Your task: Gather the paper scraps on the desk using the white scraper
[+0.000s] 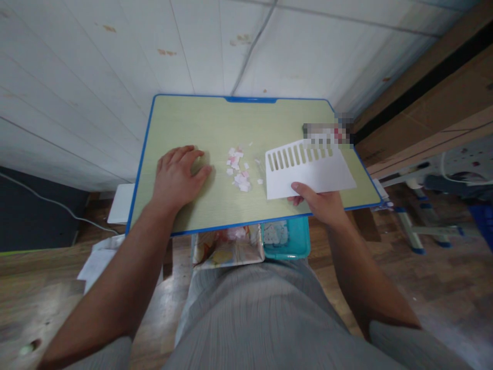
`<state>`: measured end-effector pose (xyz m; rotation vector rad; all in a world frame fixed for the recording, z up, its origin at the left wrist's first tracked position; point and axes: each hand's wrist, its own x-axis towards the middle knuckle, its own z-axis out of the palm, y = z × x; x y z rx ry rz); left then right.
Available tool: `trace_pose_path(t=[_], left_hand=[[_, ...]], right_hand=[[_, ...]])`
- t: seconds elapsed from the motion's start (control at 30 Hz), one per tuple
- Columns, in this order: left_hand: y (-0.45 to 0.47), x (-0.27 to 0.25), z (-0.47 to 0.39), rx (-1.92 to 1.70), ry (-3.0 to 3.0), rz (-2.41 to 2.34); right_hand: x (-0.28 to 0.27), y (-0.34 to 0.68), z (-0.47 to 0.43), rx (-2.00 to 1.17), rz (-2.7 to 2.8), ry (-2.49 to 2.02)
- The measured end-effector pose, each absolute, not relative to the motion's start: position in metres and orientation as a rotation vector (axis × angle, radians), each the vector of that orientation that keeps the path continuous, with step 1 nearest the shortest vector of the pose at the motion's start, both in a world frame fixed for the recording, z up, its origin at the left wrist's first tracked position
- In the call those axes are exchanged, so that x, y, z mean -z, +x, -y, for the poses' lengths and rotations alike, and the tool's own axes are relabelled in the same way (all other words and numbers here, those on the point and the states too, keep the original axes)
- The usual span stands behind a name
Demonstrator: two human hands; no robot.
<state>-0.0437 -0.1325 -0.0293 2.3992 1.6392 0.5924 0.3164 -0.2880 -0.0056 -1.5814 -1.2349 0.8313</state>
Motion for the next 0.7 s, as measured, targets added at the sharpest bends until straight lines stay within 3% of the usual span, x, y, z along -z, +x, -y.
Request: trace_pose_path(t=[0.7], left_hand=[[-0.042, 0.020, 0.137, -0.563, 2.342, -1.614]], right_hand=[[-0.011, 0.340, 0.297, -1.067, 1.250, -1.578]])
